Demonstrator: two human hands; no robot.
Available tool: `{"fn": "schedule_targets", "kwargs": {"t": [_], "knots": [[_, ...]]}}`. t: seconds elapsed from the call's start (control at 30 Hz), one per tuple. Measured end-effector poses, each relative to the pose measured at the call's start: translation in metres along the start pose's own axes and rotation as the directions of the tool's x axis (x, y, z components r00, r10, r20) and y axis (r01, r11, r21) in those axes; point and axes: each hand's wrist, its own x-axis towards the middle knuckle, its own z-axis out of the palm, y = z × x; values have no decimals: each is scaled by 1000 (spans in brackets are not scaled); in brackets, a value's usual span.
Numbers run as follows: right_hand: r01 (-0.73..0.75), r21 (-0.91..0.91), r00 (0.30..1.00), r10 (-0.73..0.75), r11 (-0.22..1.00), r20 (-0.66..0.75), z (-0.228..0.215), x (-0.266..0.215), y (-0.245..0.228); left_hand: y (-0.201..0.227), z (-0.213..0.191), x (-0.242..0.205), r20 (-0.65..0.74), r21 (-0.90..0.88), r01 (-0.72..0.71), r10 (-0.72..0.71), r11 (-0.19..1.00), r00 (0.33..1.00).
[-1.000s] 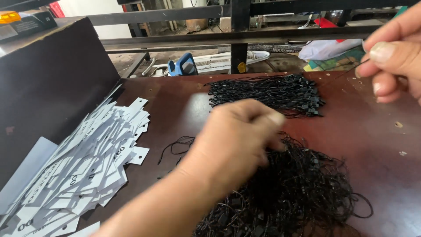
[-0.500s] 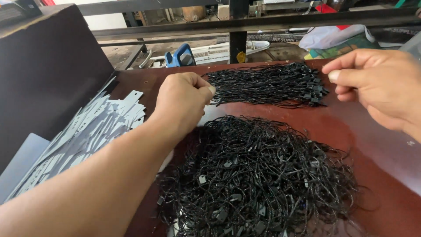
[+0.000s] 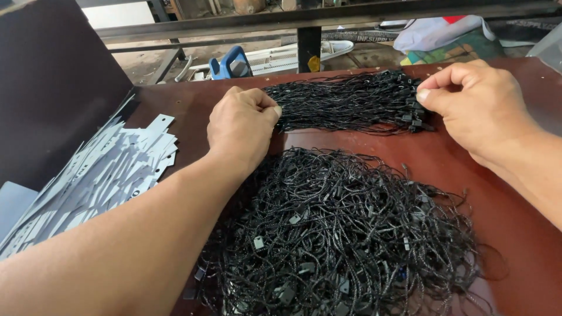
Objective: Untangling and sorting black plastic hang tag fasteners from a tangled pile into an organized stack on a workbench.
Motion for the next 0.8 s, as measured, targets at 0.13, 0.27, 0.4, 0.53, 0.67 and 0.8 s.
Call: {"fn": "schedule_targets", "kwargs": {"t": [0.13, 0.27, 0.4, 0.53, 0.67, 0.8], "knots": [[-54, 22, 998, 54, 998, 23, 0, -2, -9, 2, 2, 4, 23, 48, 18, -19, 999, 1000], [-61, 23, 997, 60, 998, 39, 0, -3, -12, -1, 7, 7, 26, 89, -2, 0, 996, 1000], [-29, 21, 1000, 29, 999, 4, -1, -4, -7, 2, 0, 0, 33, 60, 2, -4, 998, 999], [107, 72, 985, -96, 992, -142, -11, -16, -1, -2, -13, -5, 23, -125, -17, 20, 992, 1000], [31, -20, 999, -31, 999, -29, -44, -59, -45, 10, -33, -27, -53, -98, -31, 25, 995, 998], [52, -133, 938, -2, 990, 348, -58, -91, -19, 37, -39, -78, 25, -196, -98, 105, 976, 994]]}}
